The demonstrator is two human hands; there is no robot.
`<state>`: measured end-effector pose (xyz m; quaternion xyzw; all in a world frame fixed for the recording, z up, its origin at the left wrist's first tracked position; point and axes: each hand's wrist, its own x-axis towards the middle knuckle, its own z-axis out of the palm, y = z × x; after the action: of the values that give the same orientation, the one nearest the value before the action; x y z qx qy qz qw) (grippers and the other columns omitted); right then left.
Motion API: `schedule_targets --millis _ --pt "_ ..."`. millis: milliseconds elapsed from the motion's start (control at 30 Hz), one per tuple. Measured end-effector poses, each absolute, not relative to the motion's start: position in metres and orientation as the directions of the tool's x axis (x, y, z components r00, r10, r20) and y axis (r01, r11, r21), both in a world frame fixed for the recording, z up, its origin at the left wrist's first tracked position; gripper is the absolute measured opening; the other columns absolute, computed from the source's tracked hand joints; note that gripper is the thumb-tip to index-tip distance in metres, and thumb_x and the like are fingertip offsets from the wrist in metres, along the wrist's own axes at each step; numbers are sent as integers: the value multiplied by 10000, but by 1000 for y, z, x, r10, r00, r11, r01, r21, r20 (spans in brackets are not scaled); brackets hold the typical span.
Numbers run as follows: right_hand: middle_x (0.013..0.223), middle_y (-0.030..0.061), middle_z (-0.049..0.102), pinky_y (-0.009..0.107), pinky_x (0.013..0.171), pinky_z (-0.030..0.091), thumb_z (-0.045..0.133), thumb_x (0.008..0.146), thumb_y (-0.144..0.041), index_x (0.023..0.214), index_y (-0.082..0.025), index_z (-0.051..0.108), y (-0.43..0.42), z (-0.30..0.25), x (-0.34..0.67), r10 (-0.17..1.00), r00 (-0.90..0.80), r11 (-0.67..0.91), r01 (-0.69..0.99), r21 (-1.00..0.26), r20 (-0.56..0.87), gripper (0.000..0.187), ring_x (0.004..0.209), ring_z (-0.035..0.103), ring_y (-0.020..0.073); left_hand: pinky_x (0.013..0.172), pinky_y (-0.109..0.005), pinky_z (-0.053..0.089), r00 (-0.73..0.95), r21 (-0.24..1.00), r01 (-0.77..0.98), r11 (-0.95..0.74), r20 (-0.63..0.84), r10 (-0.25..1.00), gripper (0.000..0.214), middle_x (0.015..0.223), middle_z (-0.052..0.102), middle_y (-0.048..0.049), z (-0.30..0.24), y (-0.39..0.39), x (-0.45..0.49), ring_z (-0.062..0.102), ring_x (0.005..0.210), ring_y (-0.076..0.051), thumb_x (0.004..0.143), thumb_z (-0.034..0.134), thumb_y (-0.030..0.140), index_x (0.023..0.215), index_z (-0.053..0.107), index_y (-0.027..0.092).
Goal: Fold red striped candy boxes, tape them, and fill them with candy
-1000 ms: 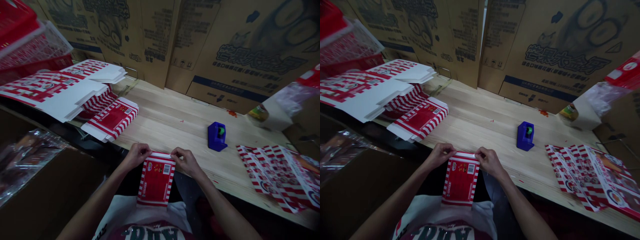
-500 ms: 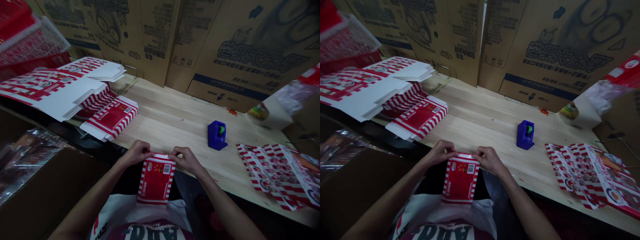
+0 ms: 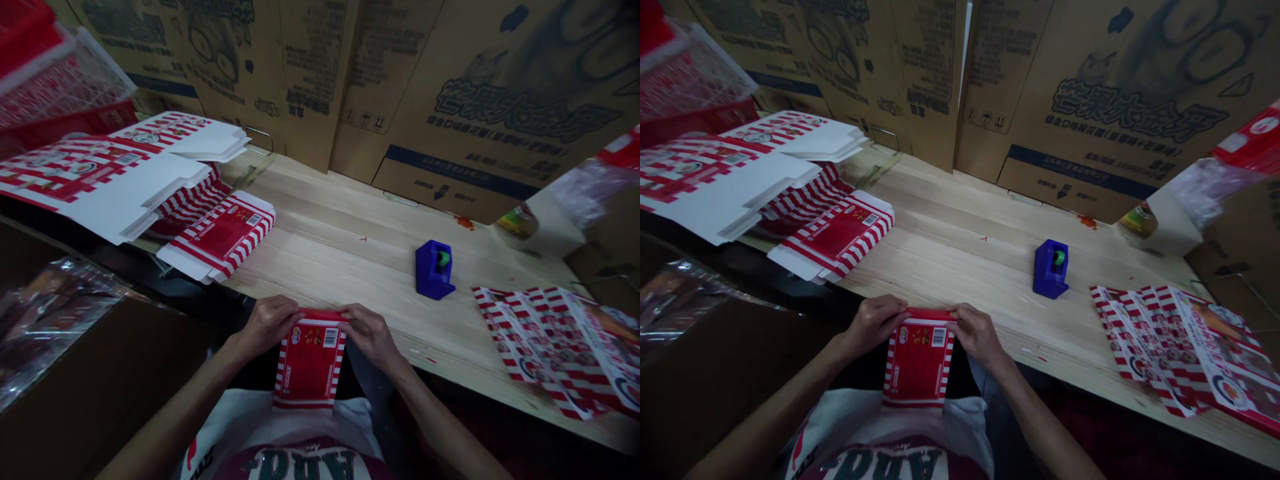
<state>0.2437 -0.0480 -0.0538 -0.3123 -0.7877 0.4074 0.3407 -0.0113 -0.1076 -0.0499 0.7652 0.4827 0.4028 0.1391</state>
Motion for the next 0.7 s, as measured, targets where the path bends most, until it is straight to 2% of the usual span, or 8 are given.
schedule_targets --millis 100,233,300,367,433,500,600,700 --pt "963 76 700 311 770 522 625 871 -232 855 -208 646 -61 -66 241 837 -450 440 218 -871 310 36 865 670 192 756 -271 517 54 771 502 -393 426 903 56 900 699 -98 -58 -114 -2 666 838 -180 835 637 190 870 660 153" --pt "1060 74 676 320 812 524 581 886 -236 1007 -225 634 -64 -67 248 875 -406 386 257 -886 263 132 941 654 190 742 -254 520 -219 991 72 -111 125 968 71 921 671 -54 -65 -121 12 651 847 -167 807 669 241 800 640 176" --pt "1074 77 656 310 772 529 590 870 -271 1117 -222 596 -48 -62 267 920 -287 353 302 -886 268 251 912 646 181 708 -242 529 -242 991 -125 36 -65 968 124 915 682 -38 -68 -122 13 655 806 -160 775 711 278 813 641 182" --pt "1016 72 643 291 700 518 600 846 -328 1099 -202 587 -23 -56 299 946 3 301 372 -878 325 282 833 628 169 668 -241 539 -212 961 -235 147 -198 957 206 872 698 -27 -73 -119 9 658 746 -160 723 765 305 844 649 185" --pt "978 70 631 281 657 491 602 814 -387 1018 -185 596 5 -50 338 867 331 206 442 -873 373 287 789 600 166 647 -257 552 -187 929 -303 214 -278 942 294 859 711 -30 -78 -114 5 665 724 -175 669 807 327 877 659 182" --pt "986 83 634 287 645 470 615 755 -429 972 -167 611 31 -48 375 779 519 88 466 -880 353 340 775 584 175 629 -270 558 -175 904 -343 256 -330 928 355 852 718 -36 -82 -109 4 670 709 -188 630 831 343 896 667 175" --pt "763 67 660 295 603 441 672 636 -450 749 -145 658 59 -56 405 810 536 -15 423 -906 237 325 665 568 183 601 -280 558 -170 885 -368 285 -365 915 394 828 722 -37 -83 -106 6 671 672 -196 601 845 352 907 675 169" --pt "580 30 625 287 555 416 727 540 -433 589 -152 651 74 -69 406 848 500 -18 358 -933 176 295 573 539 172 610 -294 563 -171 889 -365 278 -358 918 382 847 730 -41 -77 -108 9 683 690 -212 600 842 359 890 677 173"
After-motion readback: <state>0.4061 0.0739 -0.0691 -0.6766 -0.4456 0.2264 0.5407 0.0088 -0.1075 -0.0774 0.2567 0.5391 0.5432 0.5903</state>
